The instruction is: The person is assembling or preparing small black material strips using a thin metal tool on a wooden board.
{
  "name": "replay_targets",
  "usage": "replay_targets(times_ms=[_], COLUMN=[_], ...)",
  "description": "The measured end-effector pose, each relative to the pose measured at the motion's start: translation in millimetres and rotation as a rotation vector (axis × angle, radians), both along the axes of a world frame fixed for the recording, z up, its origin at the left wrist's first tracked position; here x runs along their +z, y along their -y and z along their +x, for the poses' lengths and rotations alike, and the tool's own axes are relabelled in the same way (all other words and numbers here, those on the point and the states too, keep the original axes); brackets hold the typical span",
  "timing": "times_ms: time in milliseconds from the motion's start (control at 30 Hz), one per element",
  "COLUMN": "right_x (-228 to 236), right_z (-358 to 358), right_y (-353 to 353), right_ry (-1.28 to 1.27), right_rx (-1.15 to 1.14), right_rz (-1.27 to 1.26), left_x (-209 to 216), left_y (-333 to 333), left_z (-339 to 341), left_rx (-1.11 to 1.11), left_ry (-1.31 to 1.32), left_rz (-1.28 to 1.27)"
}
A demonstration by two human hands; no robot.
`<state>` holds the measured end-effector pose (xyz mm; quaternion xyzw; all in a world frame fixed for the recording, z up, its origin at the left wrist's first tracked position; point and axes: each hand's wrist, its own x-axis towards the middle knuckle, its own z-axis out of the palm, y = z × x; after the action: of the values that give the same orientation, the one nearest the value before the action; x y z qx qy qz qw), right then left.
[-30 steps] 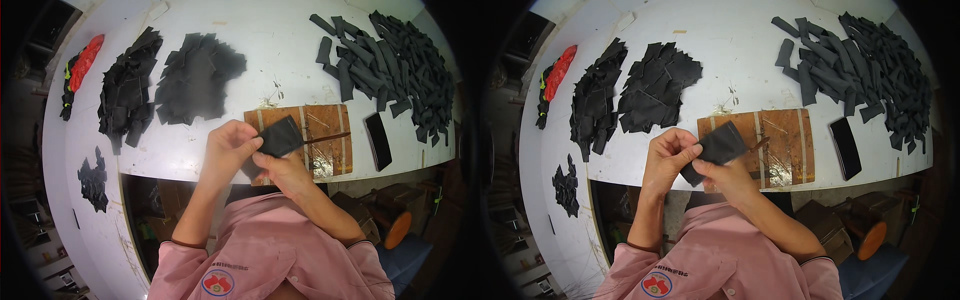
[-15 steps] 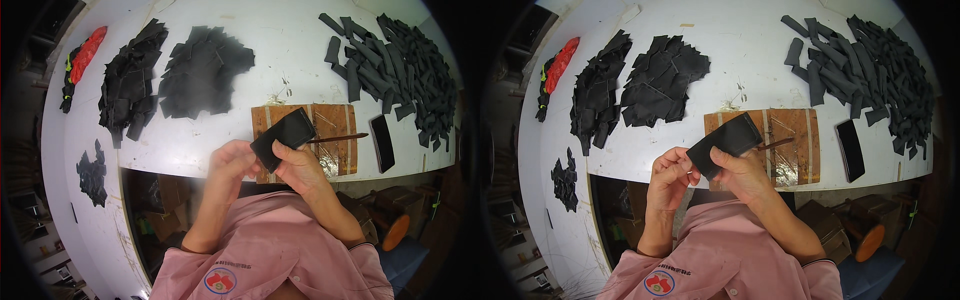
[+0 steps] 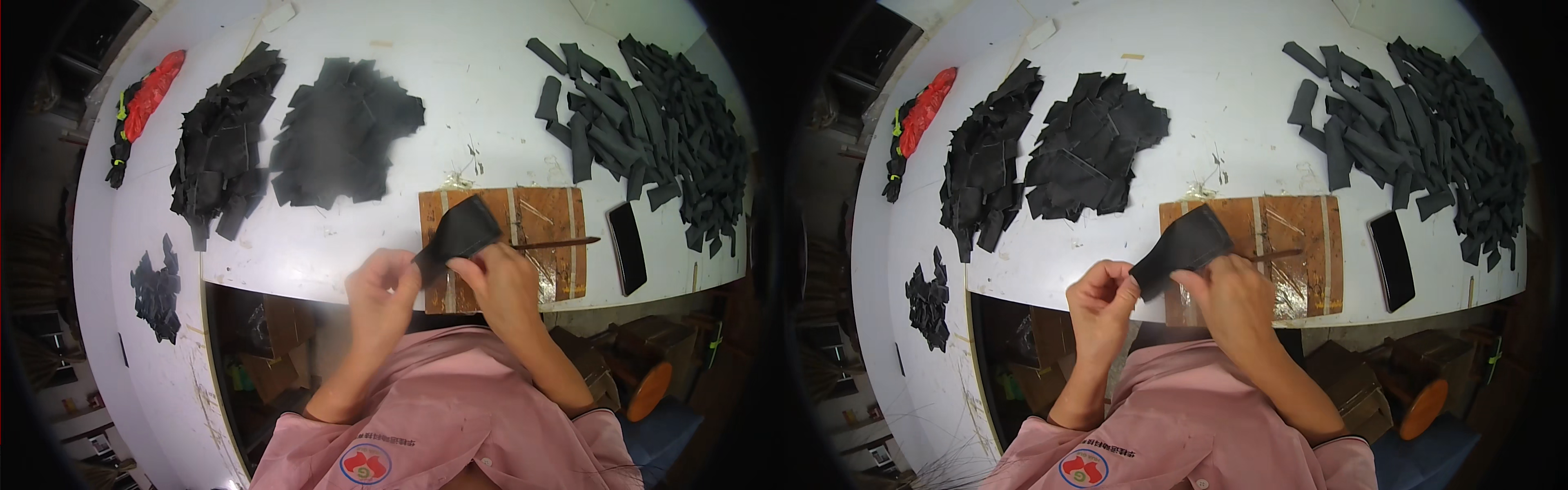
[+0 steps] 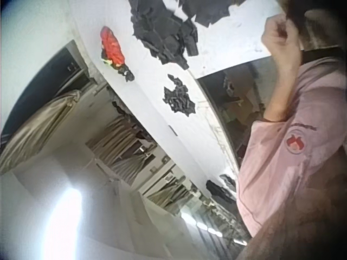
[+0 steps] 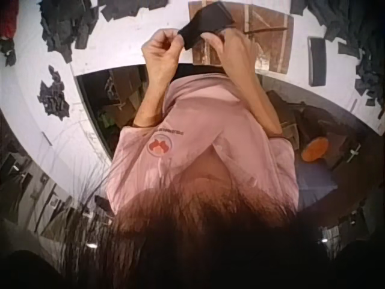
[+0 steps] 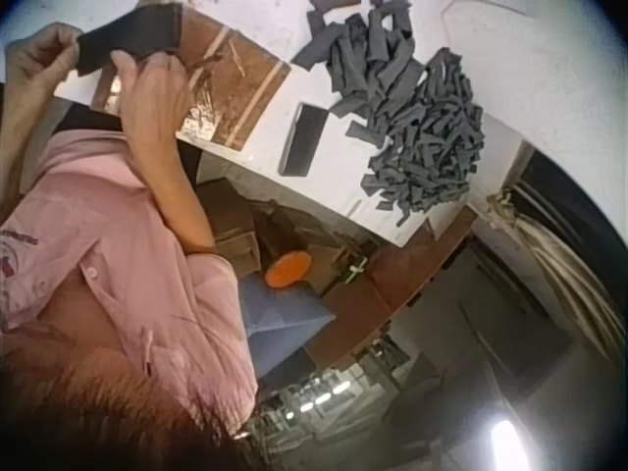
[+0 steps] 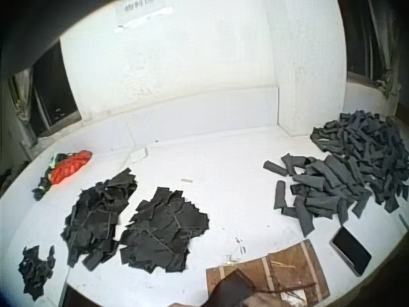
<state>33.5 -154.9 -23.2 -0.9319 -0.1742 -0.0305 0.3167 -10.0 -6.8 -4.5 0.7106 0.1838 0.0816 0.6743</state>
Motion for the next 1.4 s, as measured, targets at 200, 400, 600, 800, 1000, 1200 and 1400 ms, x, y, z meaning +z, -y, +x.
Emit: replay_targets(times_ms=[200,400,600,800,1000,1200,1400], right_x=[27,15,11,8,4,11,39], right_z=[-7,0,9,0,0,-9,-12], right_y=[-13,-27,-17,-14,-15,12,35], right_ry=[-0.152,0.158,-0.501,-1.249,-0.888,-0.866,-0.528], right_rx=[0.13,0.111,0.078,-0.037,0.118,0.096,0.223], right_rz=[0.679,0.383,0.856,1.604,1.218,1.382,1.312], left_x=[7,-8,3,10,-2,22,50], left_y=[16,24,-4,7,33,25,42], left_z=[-4,2,11,14,14,11,8], left_rx=[-0.09,0.21,-0.06,0.001,0.174,-0.207,-0.507], left_ry=[0.208,0.312,0.026,-0.013,0.208,0.025,0.088], left_rz=[0.232,0.523,-1.05,-0.392,0.052,-0.716,-0.875])
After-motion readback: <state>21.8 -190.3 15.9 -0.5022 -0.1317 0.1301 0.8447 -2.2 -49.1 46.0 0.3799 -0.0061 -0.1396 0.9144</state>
